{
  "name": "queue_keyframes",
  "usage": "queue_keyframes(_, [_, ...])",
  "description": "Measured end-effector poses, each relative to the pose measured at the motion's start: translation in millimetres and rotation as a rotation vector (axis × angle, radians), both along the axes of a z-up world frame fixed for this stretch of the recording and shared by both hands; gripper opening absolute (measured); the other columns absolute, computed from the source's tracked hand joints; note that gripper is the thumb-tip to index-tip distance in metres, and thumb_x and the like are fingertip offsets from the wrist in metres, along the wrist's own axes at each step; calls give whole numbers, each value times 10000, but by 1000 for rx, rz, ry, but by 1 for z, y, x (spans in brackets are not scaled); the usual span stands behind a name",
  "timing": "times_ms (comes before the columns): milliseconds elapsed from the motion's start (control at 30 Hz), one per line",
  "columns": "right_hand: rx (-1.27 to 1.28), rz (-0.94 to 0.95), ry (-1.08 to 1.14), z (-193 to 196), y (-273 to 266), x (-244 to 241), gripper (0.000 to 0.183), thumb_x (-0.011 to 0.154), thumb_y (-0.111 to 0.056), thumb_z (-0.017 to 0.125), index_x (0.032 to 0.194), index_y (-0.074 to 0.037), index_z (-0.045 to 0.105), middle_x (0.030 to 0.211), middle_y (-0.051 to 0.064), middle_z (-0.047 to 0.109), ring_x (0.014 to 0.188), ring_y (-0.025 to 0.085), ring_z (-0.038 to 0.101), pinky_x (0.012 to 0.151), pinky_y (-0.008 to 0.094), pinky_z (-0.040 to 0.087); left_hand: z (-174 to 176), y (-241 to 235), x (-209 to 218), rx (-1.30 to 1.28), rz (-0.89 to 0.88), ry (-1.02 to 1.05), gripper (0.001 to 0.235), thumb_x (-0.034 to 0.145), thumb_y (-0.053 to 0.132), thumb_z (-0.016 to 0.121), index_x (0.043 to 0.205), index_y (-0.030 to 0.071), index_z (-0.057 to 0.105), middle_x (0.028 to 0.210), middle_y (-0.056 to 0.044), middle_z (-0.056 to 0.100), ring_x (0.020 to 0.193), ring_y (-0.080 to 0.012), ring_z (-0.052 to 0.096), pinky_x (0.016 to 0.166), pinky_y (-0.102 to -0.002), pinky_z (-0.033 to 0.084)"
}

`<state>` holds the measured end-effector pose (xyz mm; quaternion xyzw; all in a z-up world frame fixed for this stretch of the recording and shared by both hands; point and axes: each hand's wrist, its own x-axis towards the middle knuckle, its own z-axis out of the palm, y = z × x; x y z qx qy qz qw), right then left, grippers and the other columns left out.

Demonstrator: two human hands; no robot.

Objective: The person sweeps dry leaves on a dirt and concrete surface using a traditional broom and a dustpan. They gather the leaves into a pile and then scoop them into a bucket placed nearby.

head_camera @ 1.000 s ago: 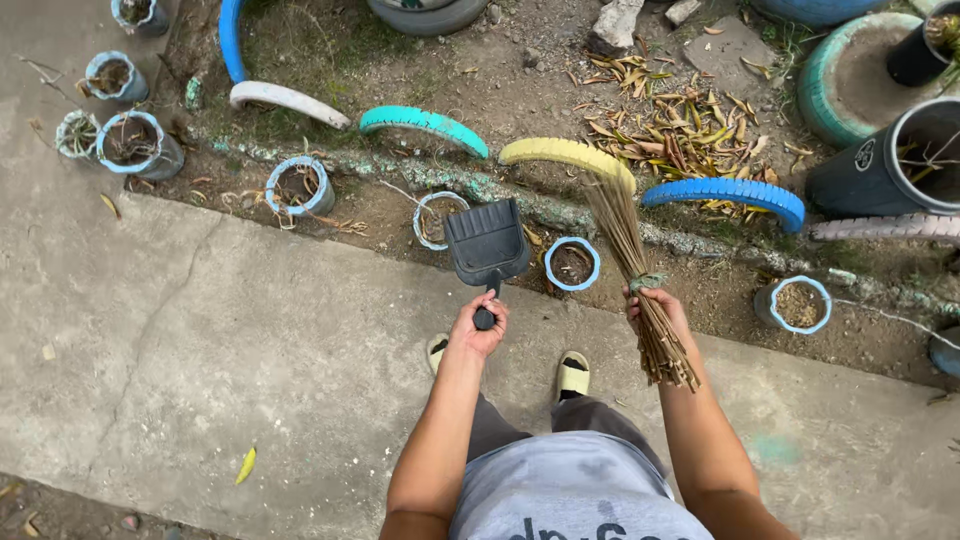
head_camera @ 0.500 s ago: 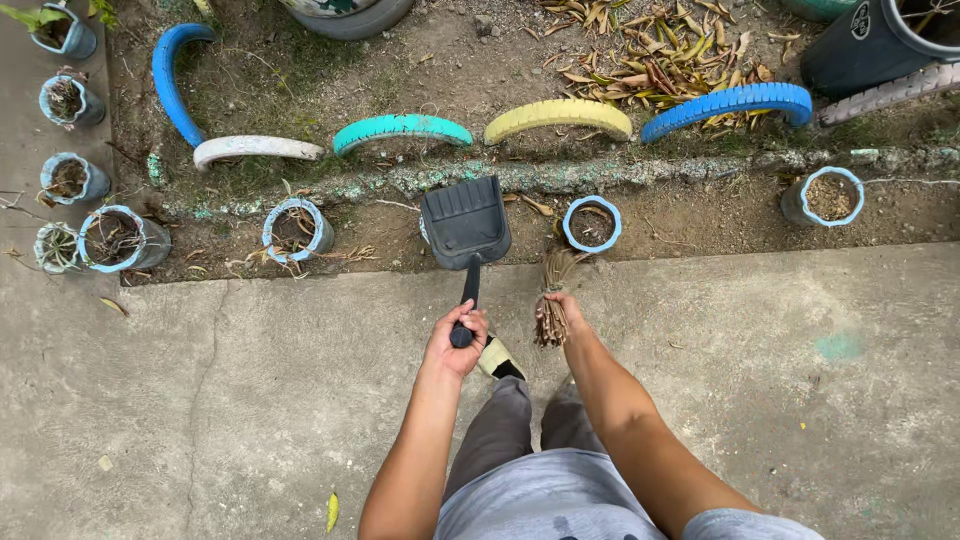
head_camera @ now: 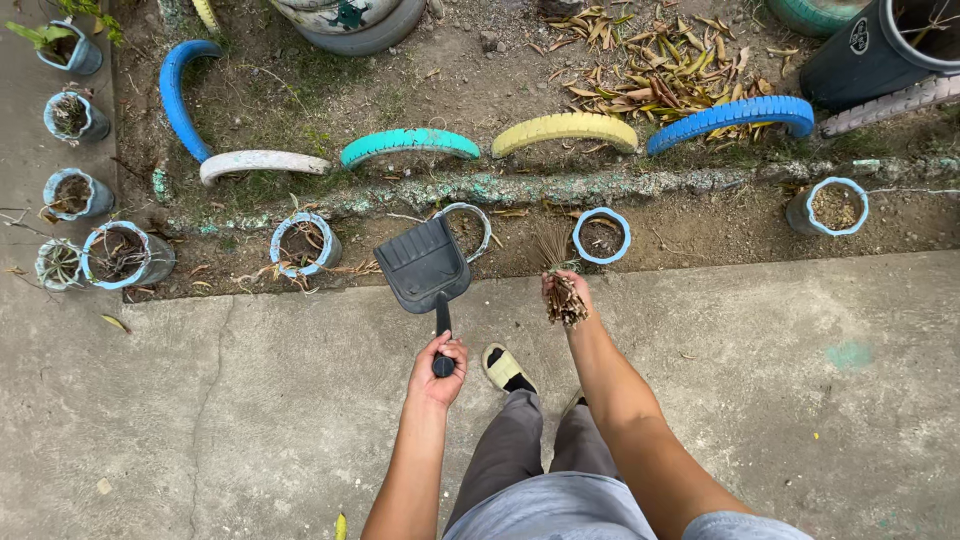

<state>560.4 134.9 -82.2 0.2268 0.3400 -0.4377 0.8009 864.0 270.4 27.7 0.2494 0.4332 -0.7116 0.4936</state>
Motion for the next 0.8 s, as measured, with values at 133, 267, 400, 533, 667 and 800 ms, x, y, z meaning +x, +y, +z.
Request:
queue_keyframes(133, [-166,268,511,-3,-7,10,314,847,-115,604,1147,-31,556,877,136,677,635,249,659,549,388,589,3,5,8,6,8,41,264,909,-19,641,1047,-133,446,752,-68,513,588,-116,554,497,-221,520])
queue_keyframes(267, [-333,211,696,19,43,18,512,798,-78,623,1288,-205,544,857,98,649,588,232,618,499,375,540,-2,7,13,13,0,60,281,916,-9,656,1046,-136,441,744,-53,496,594,-121,555,504,-226,521])
queue_keyframes(400, [-189,119,435,19,55,17,434,837,-106,598,1257,-75,491,901,117,672,622,238,626,535,378,565,-8,-6,-4,19,-34,93,230,917,-9,649,988,-64,438,777,-80,516,594,-115,559,507,-231,524])
queue_keyframes(533, [-123,87,180,-4,4,2,437,857,-84,598,1280,-74,488,883,111,659,643,231,648,553,374,580,-6,-22,-30,6,-79,17,206,913,-8,651,966,-30,453,780,-82,529,600,-114,567,513,-229,531])
queue_keyframes(667, [-368,206,715,-2,1,11,516,836,-26,581,1341,-111,512,875,90,663,663,206,673,578,359,599,1,-25,-32,-18,-83,86,229,925,-2,652,999,-68,446,784,-76,517,613,-115,565,515,-224,532])
queue_keyframes(800, [-219,187,745,16,52,22,649,797,-8,616,1402,-211,499,845,90,672,578,215,630,514,365,552,-3,-28,-35,-44,-114,112,251,931,9,670,1005,-91,452,775,-78,519,595,-105,562,507,-224,532])
